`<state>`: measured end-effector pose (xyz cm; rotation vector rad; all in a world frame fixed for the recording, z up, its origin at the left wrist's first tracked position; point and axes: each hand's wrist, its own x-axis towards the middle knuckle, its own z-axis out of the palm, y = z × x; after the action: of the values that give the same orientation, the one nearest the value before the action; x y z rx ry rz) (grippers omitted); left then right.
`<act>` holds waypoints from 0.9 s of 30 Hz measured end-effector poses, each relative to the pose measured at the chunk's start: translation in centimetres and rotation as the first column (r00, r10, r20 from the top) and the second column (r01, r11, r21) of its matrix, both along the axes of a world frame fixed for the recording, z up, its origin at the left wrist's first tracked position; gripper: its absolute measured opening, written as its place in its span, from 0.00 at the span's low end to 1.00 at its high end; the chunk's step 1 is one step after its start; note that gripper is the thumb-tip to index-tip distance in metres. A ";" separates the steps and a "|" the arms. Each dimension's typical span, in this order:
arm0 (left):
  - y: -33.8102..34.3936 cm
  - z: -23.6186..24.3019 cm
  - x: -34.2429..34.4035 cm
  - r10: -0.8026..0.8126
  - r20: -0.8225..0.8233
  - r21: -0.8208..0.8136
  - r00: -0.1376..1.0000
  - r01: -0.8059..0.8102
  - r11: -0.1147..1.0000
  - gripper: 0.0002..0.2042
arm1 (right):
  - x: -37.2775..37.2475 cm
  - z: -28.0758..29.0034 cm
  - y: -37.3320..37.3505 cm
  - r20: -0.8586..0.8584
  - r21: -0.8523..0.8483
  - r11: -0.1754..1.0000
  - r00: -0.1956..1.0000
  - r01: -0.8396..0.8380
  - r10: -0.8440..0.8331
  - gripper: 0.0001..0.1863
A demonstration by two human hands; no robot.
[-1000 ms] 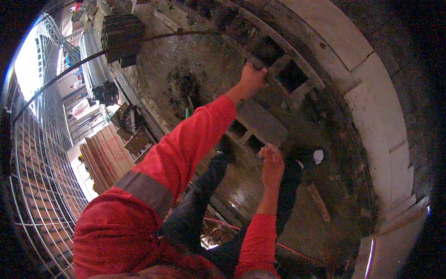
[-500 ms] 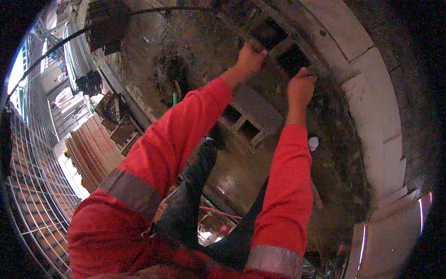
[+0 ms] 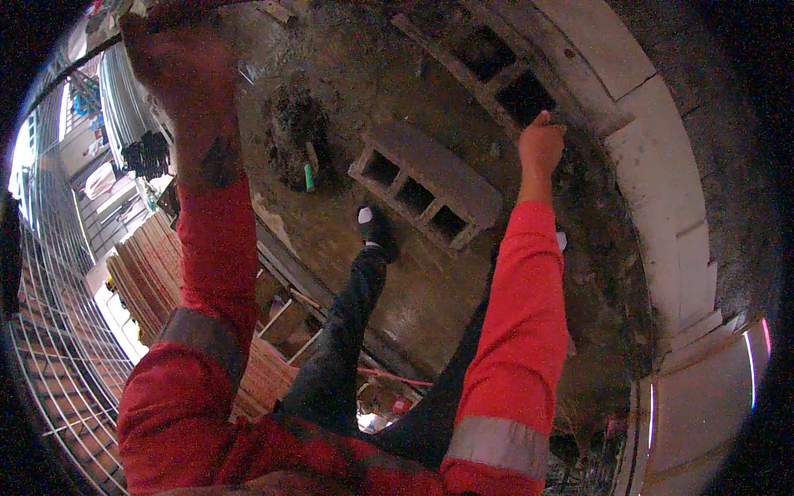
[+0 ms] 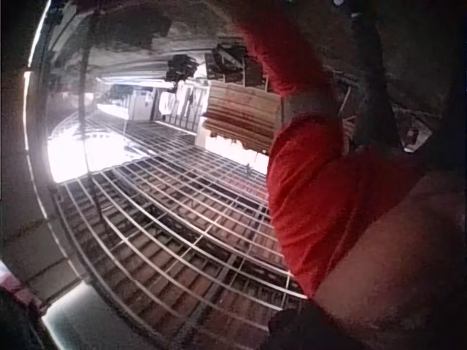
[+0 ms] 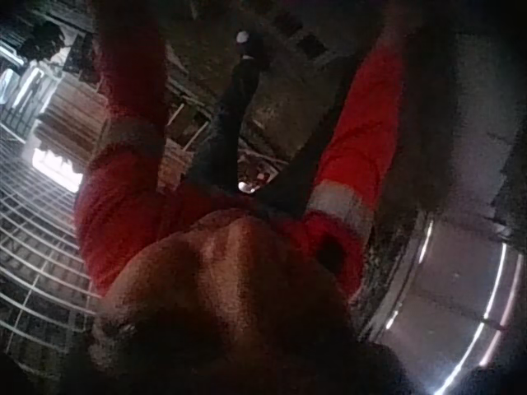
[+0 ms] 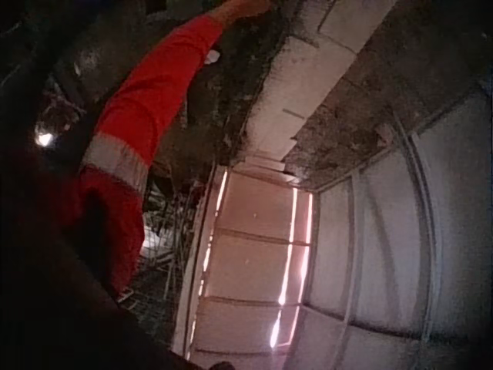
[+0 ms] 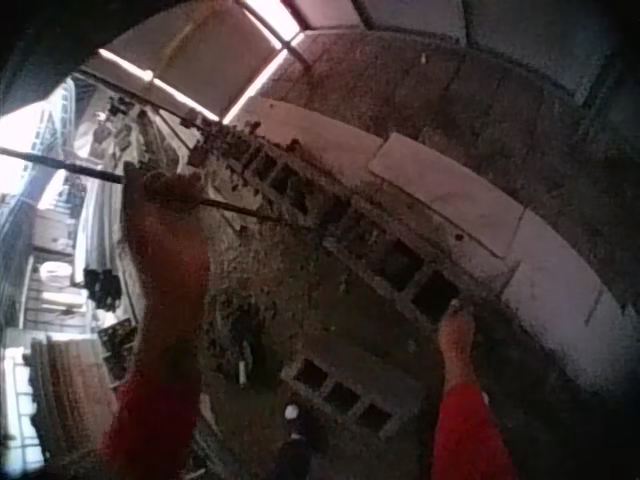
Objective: The person places a hollow concrete block onto a wall under construction. They then use a trowel to apply mortar to the joints and smooth the surface of the block.
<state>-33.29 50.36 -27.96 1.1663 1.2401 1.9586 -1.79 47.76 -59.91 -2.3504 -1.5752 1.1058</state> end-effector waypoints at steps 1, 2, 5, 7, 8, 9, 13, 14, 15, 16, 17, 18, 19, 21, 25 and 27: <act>0.7 0.2 0.5 0.036 0.187 -0.005 0.982 -0.036 0.999 0.10 | 0.0 0.1 0.1 -0.006 0.006 1.000 1.000 0.005 -0.005 0.32; 1.3 0.1 1.1 0.077 0.372 -0.025 0.925 -0.073 0.997 0.12 | -0.1 0.3 0.1 -0.008 -0.022 1.000 1.000 0.004 -0.004 0.32; 2.1 0.7 3.1 0.039 0.455 -0.090 0.890 0.002 0.996 0.15 | -0.2 0.7 0.3 0.001 -0.058 0.998 1.000 -0.019 0.019 0.32; 3.0 0.5 4.8 0.122 -0.145 -0.035 0.982 -0.128 0.991 0.20 | -0.3 0.7 0.4 0.004 -0.066 0.998 1.000 -0.019 0.019 0.32; 3.2 0.6 5.4 0.105 -0.201 -0.032 0.974 -0.113 0.993 0.20 | -0.2 0.6 0.5 0.003 -0.071 0.997 1.000 -0.012 0.012 0.33; 3.3 0.9 5.9 0.088 -0.259 -0.029 0.962 -0.099 0.995 0.21 | -0.2 0.5 0.4 -0.005 -0.060 0.998 1.000 -0.010 0.009 0.33; 2.8 1.6 6.5 0.145 -0.498 -0.098 0.855 -0.221 0.970 0.22 | 0.0 -0.1 0.3 0.051 -0.008 0.998 0.997 -0.062 0.062 0.33; 2.6 1.8 6.3 0.129 -0.500 -0.113 0.856 -0.213 0.971 0.22 | 0.1 -0.2 0.2 0.049 -0.017 0.996 0.995 -0.084 0.085 0.33; 2.3 2.1 5.8 0.058 -0.415 -0.113 0.908 -0.114 0.987 0.22 | 0.1 -0.3 0.2 0.066 -0.001 0.995 0.993 -0.098 0.097 0.33; 2.0 2.1 5.5 0.054 -0.352 -0.124 0.934 -0.104 0.987 0.22 | 0.2 -0.3 0.1 0.050 -0.016 0.996 0.995 -0.087 0.087 0.33; 1.7 2.1 5.1 0.053 -0.287 -0.133 0.957 -0.094 0.987 0.22 | 0.2 -0.4 0.1 0.055 -0.007 0.998 0.996 -0.068 0.069 0.33; 1.3 1.7 4.9 0.125 -0.244 -0.169 0.962 -0.169 0.971 0.22 | 0.2 -0.5 0.1 0.065 -0.023 0.998 0.997 -0.051 0.052 0.33; 0.9 1.6 4.4 0.129 -0.194 -0.180 0.973 -0.164 0.970 0.22 | 0.1 -0.5 0.1 0.056 0.003 0.996 0.995 -0.085 0.084 0.33; 0.3 1.7 2.9 0.064 -0.080 -0.156 0.995 -0.076 0.985 0.21 | 0.0 -0.6 0.1 0.048 0.015 0.988 0.987 -0.152 0.151 0.32; -0.2 1.3 0.7 -0.248 -0.043 -0.098 0.968 0.243 0.965 0.19 | -0.2 -0.5 0.1 0.074 0.013 1.000 0.997 -0.019 0.018 0.31; 1.6 1.7 -0.5 -0.322 0.056 -0.068 0.945 0.325 0.943 0.18 | -0.3 -0.3 0.3 0.069 0.027 0.999 0.997 -0.020 0.018 0.31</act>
<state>-33.77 51.99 -26.30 1.1961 1.0172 1.6699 -2.08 48.04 -60.26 -2.3854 -1.6273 1.0108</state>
